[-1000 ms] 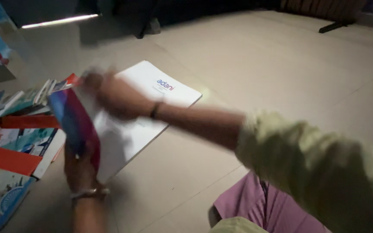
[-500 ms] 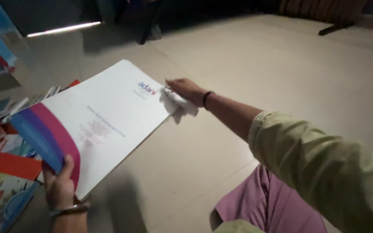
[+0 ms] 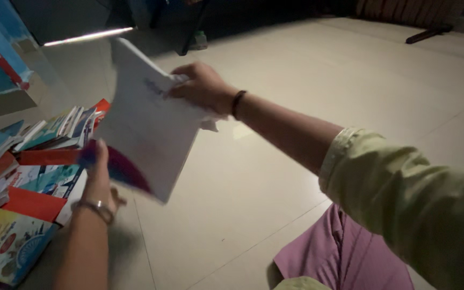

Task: The person wipes a book and an orange folder with a cloth while sitting on the floor and then places them onto a shelf.

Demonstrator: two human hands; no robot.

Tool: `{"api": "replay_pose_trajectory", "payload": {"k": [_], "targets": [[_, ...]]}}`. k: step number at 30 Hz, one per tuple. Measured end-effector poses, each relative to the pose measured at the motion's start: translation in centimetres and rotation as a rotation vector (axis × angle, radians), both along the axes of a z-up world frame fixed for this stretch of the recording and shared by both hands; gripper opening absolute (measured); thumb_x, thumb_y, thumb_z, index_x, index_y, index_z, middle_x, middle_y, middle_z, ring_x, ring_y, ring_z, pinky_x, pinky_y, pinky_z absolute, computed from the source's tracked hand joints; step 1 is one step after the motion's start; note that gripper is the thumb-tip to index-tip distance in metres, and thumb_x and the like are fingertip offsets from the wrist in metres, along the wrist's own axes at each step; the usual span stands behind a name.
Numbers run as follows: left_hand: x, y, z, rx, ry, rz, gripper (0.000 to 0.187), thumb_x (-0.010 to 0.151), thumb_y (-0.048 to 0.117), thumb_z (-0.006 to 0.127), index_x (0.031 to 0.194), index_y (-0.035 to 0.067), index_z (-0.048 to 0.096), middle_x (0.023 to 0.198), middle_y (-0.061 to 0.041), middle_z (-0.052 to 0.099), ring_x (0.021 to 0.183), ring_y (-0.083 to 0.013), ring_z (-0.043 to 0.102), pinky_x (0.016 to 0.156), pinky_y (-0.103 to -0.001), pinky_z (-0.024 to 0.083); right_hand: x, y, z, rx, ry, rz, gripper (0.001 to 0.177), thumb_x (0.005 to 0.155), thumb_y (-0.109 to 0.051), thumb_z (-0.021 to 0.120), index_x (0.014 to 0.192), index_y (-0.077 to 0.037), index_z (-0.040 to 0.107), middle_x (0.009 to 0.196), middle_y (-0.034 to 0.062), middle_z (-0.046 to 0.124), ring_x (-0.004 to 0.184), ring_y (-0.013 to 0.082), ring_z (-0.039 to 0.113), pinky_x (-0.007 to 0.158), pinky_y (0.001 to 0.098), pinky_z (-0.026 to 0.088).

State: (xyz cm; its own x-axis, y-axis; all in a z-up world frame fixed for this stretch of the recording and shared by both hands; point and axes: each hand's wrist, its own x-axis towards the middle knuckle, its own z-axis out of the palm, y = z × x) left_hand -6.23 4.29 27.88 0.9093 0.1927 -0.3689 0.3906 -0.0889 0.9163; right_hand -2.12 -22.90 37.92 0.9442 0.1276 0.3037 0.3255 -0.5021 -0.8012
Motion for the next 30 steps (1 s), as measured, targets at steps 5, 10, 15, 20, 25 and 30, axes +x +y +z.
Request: {"api": "replay_pose_trajectory", "payload": {"k": [5, 10, 15, 20, 25, 30], "targets": [[3.0, -3.4, 5.2, -0.717, -0.384, -0.329, 0.107, 0.086, 0.084, 0.044, 0.160, 0.014, 0.010, 0.149, -0.022, 0.048, 0.128, -0.0423, 0.057, 0.086, -0.063, 0.059, -4.1, 6.9, -2.4, -0.422, -0.571, -0.129, 0.020, 0.091, -0.026, 0.073, 0.110, -0.021, 0.078, 0.107, 0.0058, 0.076, 0.092, 0.0284, 0.072, 0.077, 0.0439, 0.058], [7.7, -3.1, 1.8, -0.047, -0.285, 0.199, 0.050, 0.084, 0.014, 0.075, 0.131, 0.001, 0.062, 0.122, -0.017, 0.069, 0.105, -0.0279, 0.071, 0.086, -0.041, 0.056, -7.5, 8.4, -5.3, -0.546, -0.604, 0.136, 0.012, 0.095, -0.020, 0.066, 0.100, -0.024, 0.076, 0.111, 0.0016, 0.074, 0.099, 0.0239, 0.072, 0.078, 0.0417, 0.059], [4.2, 0.1, -2.4, -0.588, -0.479, 0.114, 0.059, 0.079, -0.005, 0.070, 0.137, -0.001, 0.061, 0.127, -0.016, 0.070, 0.104, -0.0267, 0.074, 0.089, -0.039, 0.063, -4.0, 6.3, -3.8, -0.825, -0.850, 0.288, 0.021, 0.087, -0.019, 0.068, 0.105, -0.023, 0.077, 0.118, 0.0036, 0.073, 0.112, 0.0236, 0.070, 0.090, 0.0390, 0.058], [1.7, 0.2, -0.2, -0.600, -0.528, -0.038, 0.071, 0.077, -0.006, 0.065, 0.145, 0.007, 0.049, 0.129, -0.013, 0.068, 0.111, -0.0249, 0.072, 0.094, -0.039, 0.060, -1.0, 7.1, -1.8, -0.316, -0.686, -0.041, 0.033, 0.098, -0.028, 0.063, 0.127, -0.012, 0.065, 0.136, 0.0118, 0.061, 0.122, 0.0276, 0.064, 0.098, 0.0369, 0.058], [0.2, 0.7, 0.3, -0.489, -0.502, -0.056, 0.064, 0.093, 0.013, 0.052, 0.156, 0.017, 0.039, 0.129, -0.016, 0.066, 0.118, -0.0259, 0.067, 0.095, -0.042, 0.058, -0.2, 12.1, -5.5, -0.333, -0.696, 0.206, 0.043, 0.104, -0.041, 0.053, 0.140, -0.021, 0.062, 0.151, 0.0107, 0.054, 0.134, 0.0312, 0.058, 0.108, 0.0518, 0.049], [-0.6, 3.3, -1.4, -0.480, -0.681, -0.032, 0.065, 0.089, 0.003, 0.069, 0.150, 0.002, 0.046, 0.119, -0.012, 0.062, 0.109, -0.0260, 0.066, 0.094, -0.041, 0.061, 4.5, 8.9, -4.4, -0.076, -0.278, 0.148, 0.048, 0.103, -0.051, 0.046, 0.142, -0.026, 0.061, 0.155, 0.0086, 0.053, 0.131, 0.0278, 0.064, 0.104, 0.0461, 0.057]]}}
